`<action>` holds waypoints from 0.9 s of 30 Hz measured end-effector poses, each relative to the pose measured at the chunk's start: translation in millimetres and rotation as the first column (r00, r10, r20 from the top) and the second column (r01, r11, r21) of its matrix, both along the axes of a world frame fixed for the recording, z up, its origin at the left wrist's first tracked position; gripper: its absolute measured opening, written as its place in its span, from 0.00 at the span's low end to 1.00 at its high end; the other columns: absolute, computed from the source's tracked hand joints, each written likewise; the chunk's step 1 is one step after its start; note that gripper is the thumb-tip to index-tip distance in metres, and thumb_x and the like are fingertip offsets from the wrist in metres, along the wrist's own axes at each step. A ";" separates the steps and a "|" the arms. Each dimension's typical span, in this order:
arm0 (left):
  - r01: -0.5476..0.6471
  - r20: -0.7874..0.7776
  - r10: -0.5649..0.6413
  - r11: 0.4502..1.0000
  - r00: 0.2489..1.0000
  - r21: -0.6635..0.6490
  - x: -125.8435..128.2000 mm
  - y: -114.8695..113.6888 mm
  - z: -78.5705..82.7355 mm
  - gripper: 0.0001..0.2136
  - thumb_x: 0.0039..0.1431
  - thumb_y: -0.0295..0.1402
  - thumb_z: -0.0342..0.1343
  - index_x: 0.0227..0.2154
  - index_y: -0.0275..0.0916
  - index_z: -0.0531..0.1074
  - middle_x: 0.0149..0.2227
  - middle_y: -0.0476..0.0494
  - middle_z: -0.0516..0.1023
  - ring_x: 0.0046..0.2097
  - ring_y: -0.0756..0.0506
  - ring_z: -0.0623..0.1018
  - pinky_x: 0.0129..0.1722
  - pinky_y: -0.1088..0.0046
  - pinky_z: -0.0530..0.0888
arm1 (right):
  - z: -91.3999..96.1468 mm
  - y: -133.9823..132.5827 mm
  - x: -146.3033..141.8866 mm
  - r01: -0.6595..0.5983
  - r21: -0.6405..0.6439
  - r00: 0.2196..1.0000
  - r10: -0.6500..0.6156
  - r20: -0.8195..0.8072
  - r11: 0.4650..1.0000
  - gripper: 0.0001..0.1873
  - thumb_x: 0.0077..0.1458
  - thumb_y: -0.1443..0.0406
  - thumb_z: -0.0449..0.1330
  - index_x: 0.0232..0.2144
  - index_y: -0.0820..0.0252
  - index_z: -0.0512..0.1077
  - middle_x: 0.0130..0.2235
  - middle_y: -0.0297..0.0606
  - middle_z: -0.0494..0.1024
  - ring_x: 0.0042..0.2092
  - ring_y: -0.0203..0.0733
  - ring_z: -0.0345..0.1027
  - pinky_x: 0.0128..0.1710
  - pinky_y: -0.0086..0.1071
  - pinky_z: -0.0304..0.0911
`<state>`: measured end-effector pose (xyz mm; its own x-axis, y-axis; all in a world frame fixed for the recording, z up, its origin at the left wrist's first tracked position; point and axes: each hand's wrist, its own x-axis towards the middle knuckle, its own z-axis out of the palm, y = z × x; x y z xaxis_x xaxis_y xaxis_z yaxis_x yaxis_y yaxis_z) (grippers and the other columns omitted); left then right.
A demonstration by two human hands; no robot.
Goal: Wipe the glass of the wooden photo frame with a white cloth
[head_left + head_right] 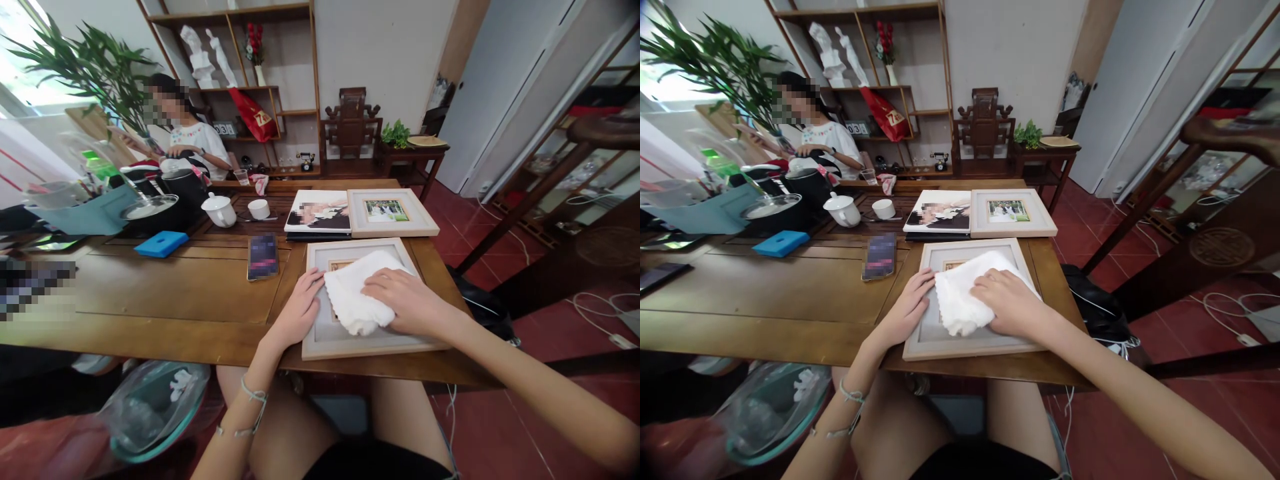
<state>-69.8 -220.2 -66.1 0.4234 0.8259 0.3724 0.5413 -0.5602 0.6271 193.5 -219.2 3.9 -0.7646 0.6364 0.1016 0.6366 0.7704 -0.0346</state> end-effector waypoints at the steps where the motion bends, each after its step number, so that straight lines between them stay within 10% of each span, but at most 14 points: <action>1: -0.002 -0.002 0.002 1.000 1.000 -0.007 -0.2 -0.2 0.1 0.22 0.63 0.26 0.42 0.59 0.38 0.65 0.61 0.35 0.64 0.67 0.38 0.56 0.66 0.47 0.54 | -3.0 6.0 0.3 0.023 0.027 1.000 -0.023 -0.003 0.999 0.23 0.46 0.72 0.59 0.48 0.62 0.72 0.52 0.48 0.74 0.54 0.54 0.63 0.51 0.44 0.59; 9: -0.007 -0.011 0.006 1.000 1.000 -0.028 -0.6 -1.6 1.2 0.23 0.63 0.26 0.42 0.60 0.37 0.63 0.63 0.34 0.63 0.67 0.38 0.55 0.66 0.47 0.52 | -23.9 69.1 22.7 0.359 0.291 0.932 -0.355 -0.067 0.887 0.24 0.50 0.70 0.58 0.51 0.68 0.68 0.55 0.53 0.71 0.56 0.58 0.59 0.51 0.45 0.56; 21: -0.007 0.003 0.007 1.000 1.000 -0.030 0.7 -0.9 1.1 0.22 0.63 0.26 0.42 0.60 0.39 0.64 0.62 0.36 0.64 0.67 0.38 0.56 0.66 0.48 0.52 | -24.1 -24.9 8.8 0.130 0.151 0.991 -0.130 -0.007 0.980 0.28 0.41 0.71 0.59 0.49 0.64 0.69 0.54 0.51 0.72 0.54 0.60 0.61 0.50 0.48 0.57; 27: -0.003 0.005 0.003 1.000 1.000 -0.018 -0.2 -0.4 0.7 0.22 0.63 0.26 0.43 0.60 0.40 0.64 0.62 0.36 0.64 0.67 0.38 0.56 0.66 0.48 0.53 | -25.2 -2.0 6.6 0.151 0.167 0.988 -0.149 -0.027 0.974 0.28 0.43 0.72 0.59 0.51 0.64 0.69 0.54 0.51 0.72 0.55 0.58 0.61 0.51 0.47 0.57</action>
